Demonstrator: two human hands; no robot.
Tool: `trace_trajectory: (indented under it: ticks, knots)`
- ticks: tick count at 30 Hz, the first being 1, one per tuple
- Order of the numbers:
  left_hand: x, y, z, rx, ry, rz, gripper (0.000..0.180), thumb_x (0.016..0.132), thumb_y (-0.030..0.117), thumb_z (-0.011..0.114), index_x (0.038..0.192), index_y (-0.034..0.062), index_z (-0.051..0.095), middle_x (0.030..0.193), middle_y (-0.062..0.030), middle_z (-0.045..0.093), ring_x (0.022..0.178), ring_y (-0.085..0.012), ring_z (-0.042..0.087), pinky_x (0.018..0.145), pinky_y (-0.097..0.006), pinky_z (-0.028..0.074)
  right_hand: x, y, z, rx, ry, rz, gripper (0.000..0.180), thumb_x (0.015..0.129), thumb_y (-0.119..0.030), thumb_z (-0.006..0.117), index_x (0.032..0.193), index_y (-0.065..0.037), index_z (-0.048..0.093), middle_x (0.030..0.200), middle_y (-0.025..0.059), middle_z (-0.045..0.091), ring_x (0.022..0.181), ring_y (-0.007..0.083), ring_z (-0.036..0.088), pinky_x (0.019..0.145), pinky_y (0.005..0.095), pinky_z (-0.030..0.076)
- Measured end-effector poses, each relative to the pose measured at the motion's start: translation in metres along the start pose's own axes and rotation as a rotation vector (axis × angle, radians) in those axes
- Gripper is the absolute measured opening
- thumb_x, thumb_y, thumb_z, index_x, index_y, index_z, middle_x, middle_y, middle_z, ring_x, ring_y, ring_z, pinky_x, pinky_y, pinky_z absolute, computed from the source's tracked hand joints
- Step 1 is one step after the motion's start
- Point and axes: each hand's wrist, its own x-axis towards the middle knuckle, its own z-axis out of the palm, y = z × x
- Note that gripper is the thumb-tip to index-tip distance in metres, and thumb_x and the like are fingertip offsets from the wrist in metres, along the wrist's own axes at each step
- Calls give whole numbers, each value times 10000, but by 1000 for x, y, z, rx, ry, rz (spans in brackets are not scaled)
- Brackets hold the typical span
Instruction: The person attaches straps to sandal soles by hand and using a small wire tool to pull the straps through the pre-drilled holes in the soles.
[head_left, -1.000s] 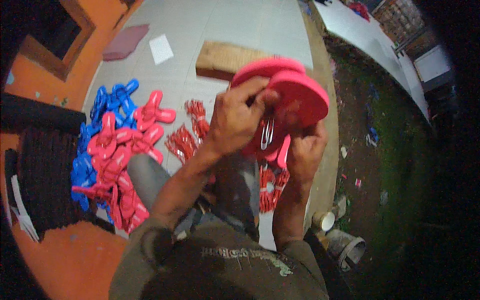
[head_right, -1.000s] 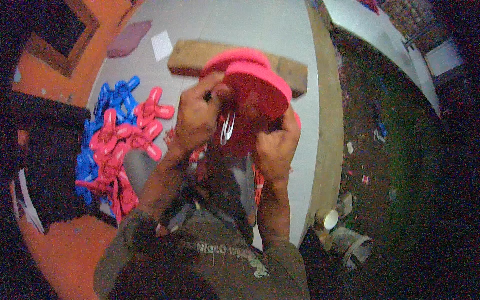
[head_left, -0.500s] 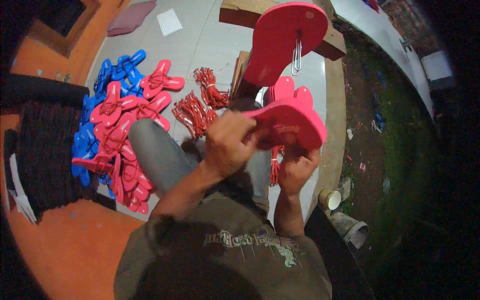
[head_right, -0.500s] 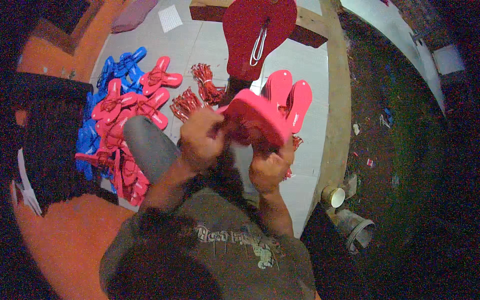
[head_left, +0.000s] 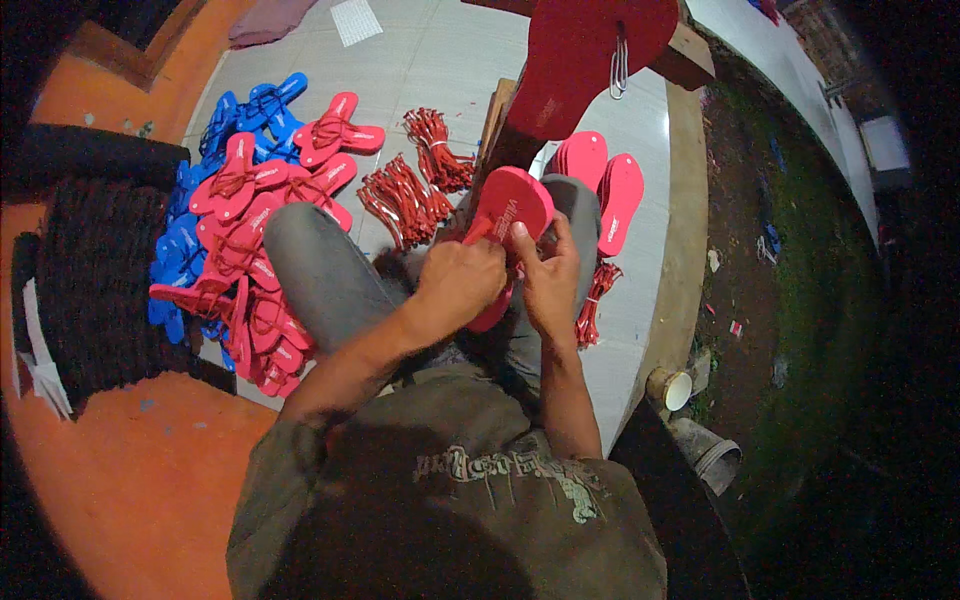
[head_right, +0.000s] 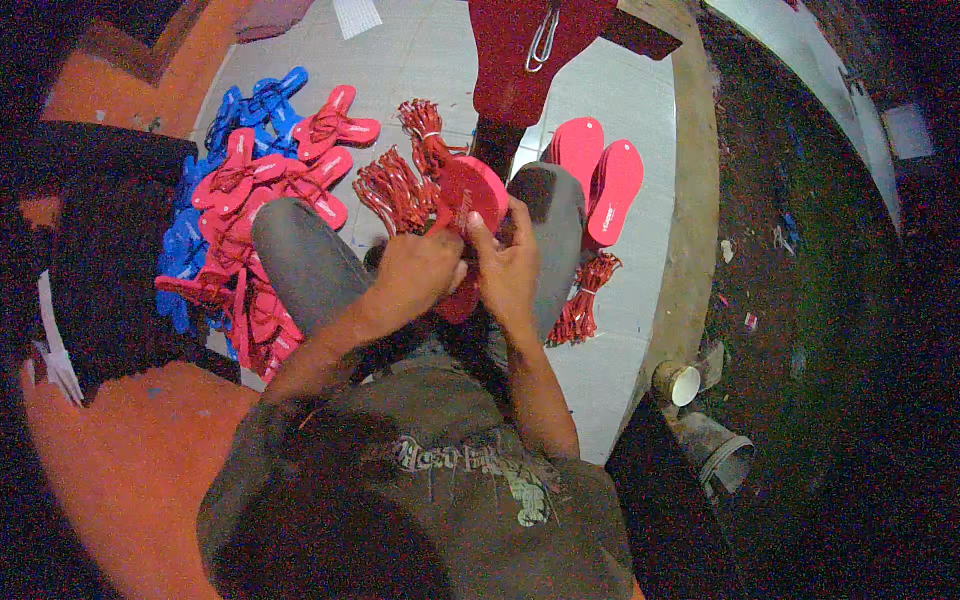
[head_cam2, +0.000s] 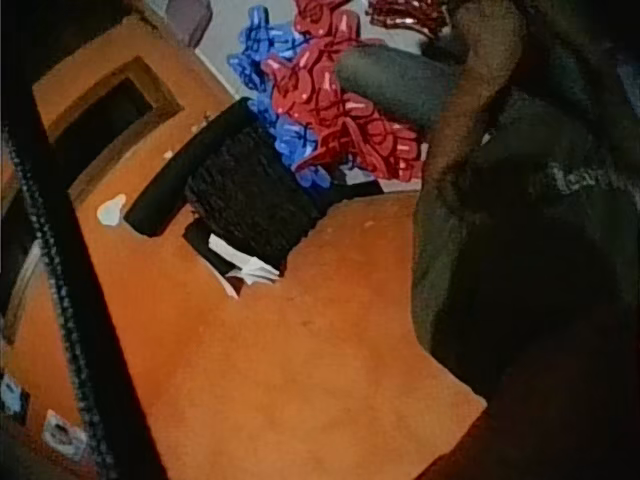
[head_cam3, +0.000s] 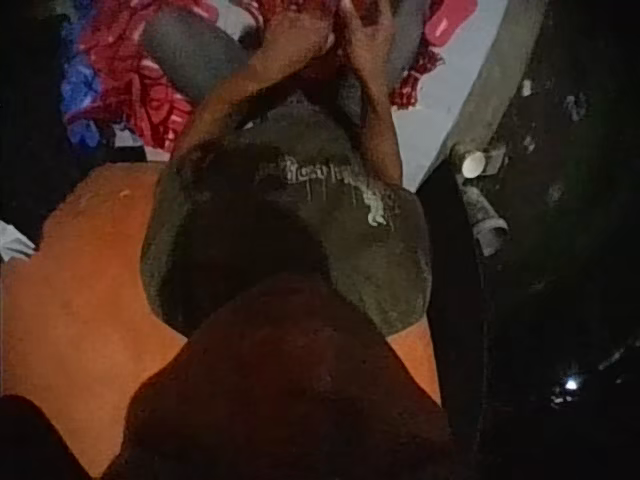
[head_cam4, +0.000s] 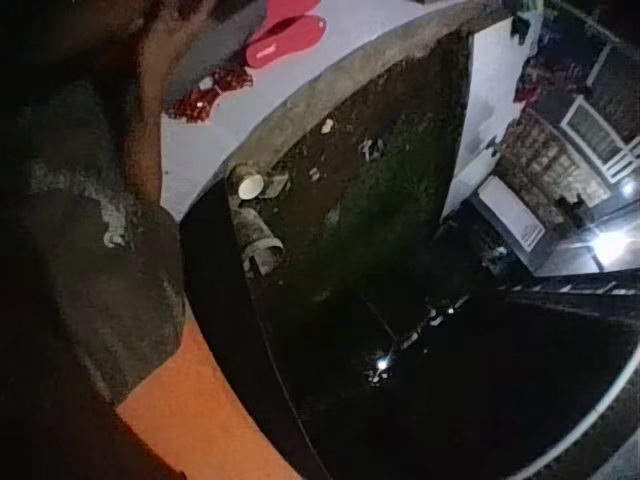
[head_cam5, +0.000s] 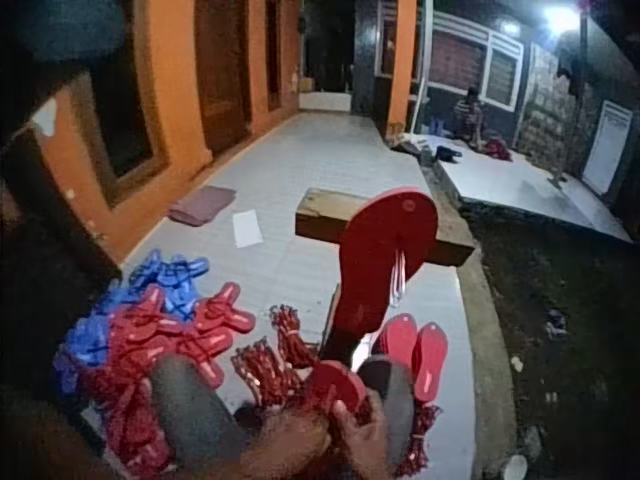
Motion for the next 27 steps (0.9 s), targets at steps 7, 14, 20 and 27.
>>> trace_trajectory:
  ticks: [7,14,20,27]
  knots:
    - [-61,6,4,-319,-59,-6,155,736,213,590,704,62,574,656,-149,571,601,-329,573,569,-441,452,-8,28,-14,68,-92,115,349,816,-167,584,1110,6,505,961,72,590,830,121,546,733,263,446]
    - [-43,-49,-6,-887,585,-294,307,756,320,640,879,46,578,739,-28,554,743,-149,531,685,-268,426,28,10,-14,482,52,-81,316,860,-304,518,1036,-44,485,859,51,567,672,120,552,600,240,459]
    - [-69,-118,3,-1172,583,-518,312,818,304,588,980,38,561,789,17,547,674,-67,507,600,-205,431,54,95,13,109,36,-42,340,851,-280,515,1081,-36,464,855,101,593,777,203,574,732,341,464]
    - [-79,-171,-53,-664,492,-650,338,790,269,600,1008,15,555,852,-70,595,735,-157,554,666,-275,440,24,220,16,-1064,-216,71,269,765,-212,544,934,-3,555,841,215,598,762,376,583,660,469,452]
